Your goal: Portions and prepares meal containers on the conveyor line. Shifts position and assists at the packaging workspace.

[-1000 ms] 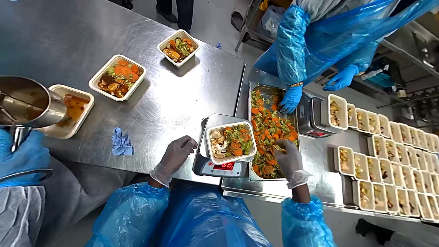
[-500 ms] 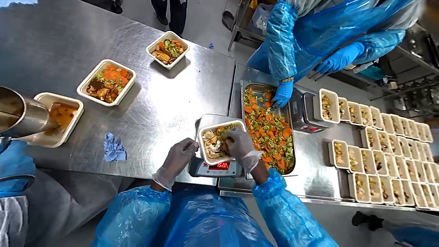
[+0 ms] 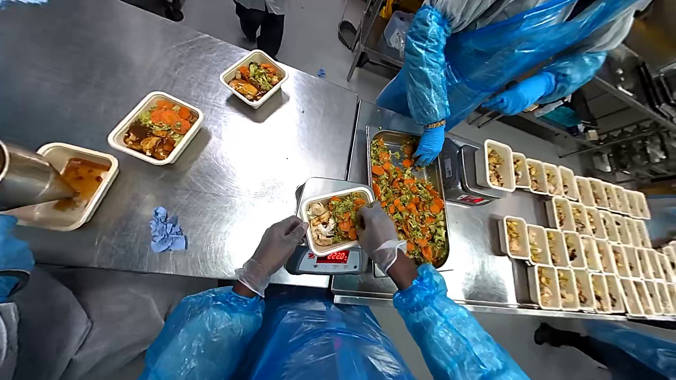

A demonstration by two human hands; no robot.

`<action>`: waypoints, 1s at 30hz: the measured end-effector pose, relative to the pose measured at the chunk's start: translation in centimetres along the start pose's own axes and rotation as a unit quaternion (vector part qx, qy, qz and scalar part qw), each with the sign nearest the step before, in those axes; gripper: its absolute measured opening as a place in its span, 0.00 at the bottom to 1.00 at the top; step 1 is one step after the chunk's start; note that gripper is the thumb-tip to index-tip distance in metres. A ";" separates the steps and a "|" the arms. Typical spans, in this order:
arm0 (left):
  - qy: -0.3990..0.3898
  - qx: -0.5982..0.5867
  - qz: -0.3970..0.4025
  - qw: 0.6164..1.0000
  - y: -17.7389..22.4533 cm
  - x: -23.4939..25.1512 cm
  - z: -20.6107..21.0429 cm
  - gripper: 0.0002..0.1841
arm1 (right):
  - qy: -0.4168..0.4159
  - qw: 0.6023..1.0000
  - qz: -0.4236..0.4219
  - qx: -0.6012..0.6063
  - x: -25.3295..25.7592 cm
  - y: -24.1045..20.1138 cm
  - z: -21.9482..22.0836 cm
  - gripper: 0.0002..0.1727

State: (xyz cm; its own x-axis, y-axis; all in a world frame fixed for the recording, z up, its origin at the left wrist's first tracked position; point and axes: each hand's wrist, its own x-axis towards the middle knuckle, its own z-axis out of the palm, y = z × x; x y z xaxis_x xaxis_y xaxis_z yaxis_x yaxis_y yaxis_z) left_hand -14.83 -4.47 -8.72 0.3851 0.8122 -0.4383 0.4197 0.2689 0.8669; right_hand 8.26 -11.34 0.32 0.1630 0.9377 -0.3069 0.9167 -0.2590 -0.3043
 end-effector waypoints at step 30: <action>-0.041 0.048 -0.016 0.998 1.2 -1.3 -1.3 0.19 | -0.089 0.996 -0.013 -0.006 5.2 -1.8 1.3 0.13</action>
State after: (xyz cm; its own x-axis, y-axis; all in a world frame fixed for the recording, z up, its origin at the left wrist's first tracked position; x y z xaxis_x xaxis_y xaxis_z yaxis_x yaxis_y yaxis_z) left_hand -15.88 -4.50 -6.82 0.4337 0.7581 -0.4870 0.5089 0.2399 0.8267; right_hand 7.01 -6.30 -1.92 0.0735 0.8881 -0.4537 0.9241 -0.2318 -0.3039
